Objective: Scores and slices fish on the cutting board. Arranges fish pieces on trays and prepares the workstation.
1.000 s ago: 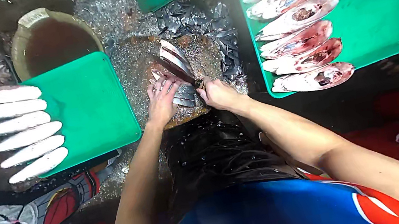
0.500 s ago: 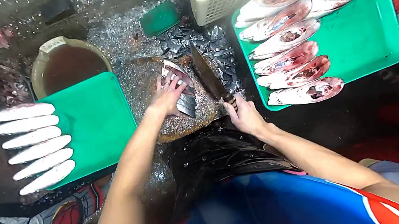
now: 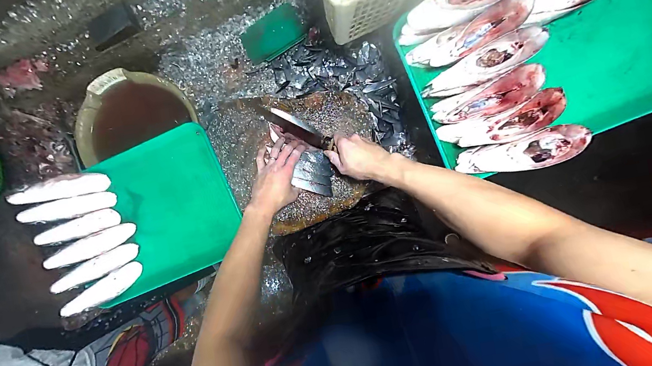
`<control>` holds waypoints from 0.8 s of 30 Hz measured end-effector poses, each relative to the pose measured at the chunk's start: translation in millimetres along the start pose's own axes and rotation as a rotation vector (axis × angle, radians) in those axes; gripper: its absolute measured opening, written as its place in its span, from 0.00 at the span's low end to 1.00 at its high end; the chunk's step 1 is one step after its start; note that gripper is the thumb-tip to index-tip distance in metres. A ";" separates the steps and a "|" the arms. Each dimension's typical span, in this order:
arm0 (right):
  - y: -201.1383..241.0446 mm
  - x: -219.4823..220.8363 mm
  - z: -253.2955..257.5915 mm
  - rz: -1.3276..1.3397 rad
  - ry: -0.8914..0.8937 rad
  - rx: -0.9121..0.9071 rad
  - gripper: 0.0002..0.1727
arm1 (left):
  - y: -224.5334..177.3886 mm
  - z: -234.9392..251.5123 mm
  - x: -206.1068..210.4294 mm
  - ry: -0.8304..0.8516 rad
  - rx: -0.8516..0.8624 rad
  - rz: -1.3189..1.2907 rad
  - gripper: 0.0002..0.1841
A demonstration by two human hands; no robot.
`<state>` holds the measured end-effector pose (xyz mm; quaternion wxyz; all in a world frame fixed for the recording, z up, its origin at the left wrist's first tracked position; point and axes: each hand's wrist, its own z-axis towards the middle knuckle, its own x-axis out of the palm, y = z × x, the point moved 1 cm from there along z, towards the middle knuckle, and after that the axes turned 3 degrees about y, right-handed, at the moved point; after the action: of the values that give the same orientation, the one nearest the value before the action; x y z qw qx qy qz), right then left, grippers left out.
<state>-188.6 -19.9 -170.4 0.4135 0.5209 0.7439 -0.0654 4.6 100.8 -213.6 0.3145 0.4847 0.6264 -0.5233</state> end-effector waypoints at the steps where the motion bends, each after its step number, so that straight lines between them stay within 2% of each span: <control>1: -4.3 3.6 -6.1 0.011 0.002 0.006 0.28 | 0.3 -3.3 3.8 -0.012 0.004 -0.006 0.52; 5: -44.5 25.9 -46.0 0.067 -0.016 0.027 0.26 | 1.0 -9.9 10.5 -0.065 -0.009 -0.023 0.56; 7: -54.9 29.5 -66.6 0.096 -0.021 0.032 0.27 | -1.9 -13.9 7.8 -0.022 -0.019 -0.061 0.60; 8: -58.0 30.8 -73.3 0.128 -0.076 0.026 0.28 | -0.8 -13.5 3.7 -0.013 -0.008 -0.084 0.58; 10: -64.9 38.6 -74.6 0.227 -0.251 0.033 0.29 | 3.4 -4.3 -8.4 -0.100 0.010 -0.176 0.44; 12: -74.8 58.9 -55.3 0.276 -0.428 0.113 0.31 | 3.6 24.3 -26.5 -0.192 -0.025 -0.229 0.29; 13: -78.8 69.0 -43.9 0.270 -0.458 0.169 0.32 | 2.7 44.2 -36.2 -0.193 -0.042 -0.201 0.23; 14: -80.0 74.5 -36.3 0.262 -0.471 0.210 0.33 | 3.3 66.5 -43.5 -0.151 -0.037 -0.161 0.21; 17: -76.8 74.9 -35.1 0.254 -0.455 0.249 0.32 | 5.3 119.2 -46.6 0.160 0.056 -0.030 0.32; 18: -76.1 71.8 -35.3 0.258 -0.450 0.258 0.32 | 5.8 128.9 -47.7 0.249 0.078 0.017 0.32; 20: -75.9 72.1 -36.0 0.263 -0.451 0.276 0.33 | 6.0 130.6 -55.1 0.366 0.125 0.056 0.27; 22: -77.8 75.3 -36.2 0.267 -0.471 0.292 0.34 | 6.5 116.4 -65.7 0.399 0.213 0.030 0.23; 24: -75.7 77.7 -34.9 0.272 -0.476 0.325 0.34 | 5.5 95.7 -70.7 0.411 0.277 0.046 0.27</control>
<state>-279.4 20.6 -226.0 0.4923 0.6448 0.5296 -0.2477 22.4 -10.9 -176.2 0.1229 0.6337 0.5882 -0.4871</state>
